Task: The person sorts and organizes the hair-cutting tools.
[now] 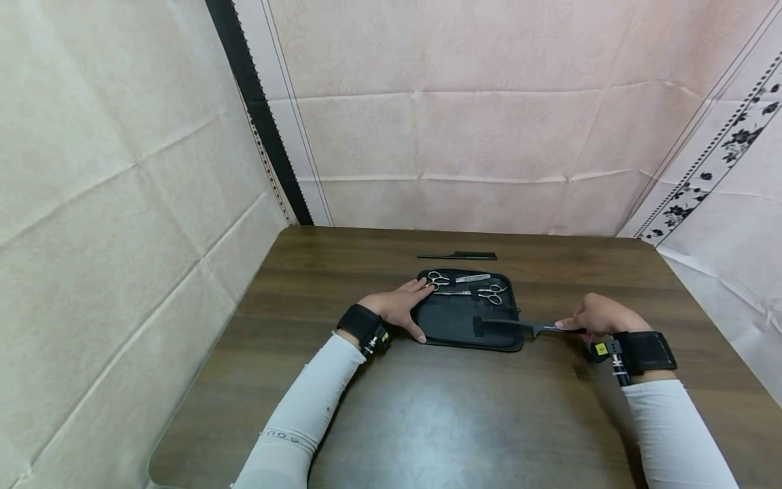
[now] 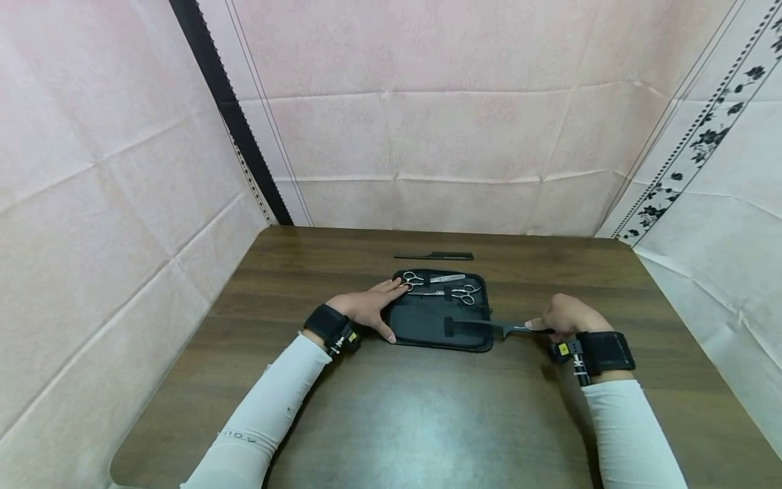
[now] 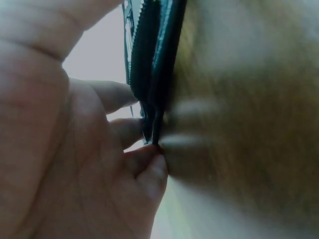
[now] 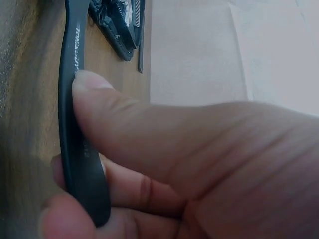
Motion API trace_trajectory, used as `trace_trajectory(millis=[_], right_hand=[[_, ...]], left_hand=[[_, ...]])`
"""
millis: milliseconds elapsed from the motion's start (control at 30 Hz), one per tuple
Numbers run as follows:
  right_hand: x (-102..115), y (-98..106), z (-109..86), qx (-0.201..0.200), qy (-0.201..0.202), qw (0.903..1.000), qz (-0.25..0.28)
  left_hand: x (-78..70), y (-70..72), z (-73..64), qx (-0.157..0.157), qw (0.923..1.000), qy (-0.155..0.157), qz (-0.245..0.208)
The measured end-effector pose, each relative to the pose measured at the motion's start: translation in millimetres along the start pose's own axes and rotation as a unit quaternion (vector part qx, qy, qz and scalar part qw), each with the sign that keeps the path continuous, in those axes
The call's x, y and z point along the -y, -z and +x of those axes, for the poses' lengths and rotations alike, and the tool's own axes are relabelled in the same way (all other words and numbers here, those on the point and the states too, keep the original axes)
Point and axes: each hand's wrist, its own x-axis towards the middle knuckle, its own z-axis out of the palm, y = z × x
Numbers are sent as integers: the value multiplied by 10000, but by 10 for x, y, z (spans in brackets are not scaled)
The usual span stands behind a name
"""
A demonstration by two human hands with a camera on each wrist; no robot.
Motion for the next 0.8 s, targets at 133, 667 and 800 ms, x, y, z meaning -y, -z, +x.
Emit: trace_trajectory(millis=[133,667,800], right_hand=[[8,-21,10,-36,1,10000,45],[15,-24,40,15,34,9998,185],[23,-28,42,41,61,9998,191]], left_hand=[[-14,1,-9,9,10000,7,51],[-16,-6,-5,14,10000,65,68],[-23,2,-5,8,9999,77,120]])
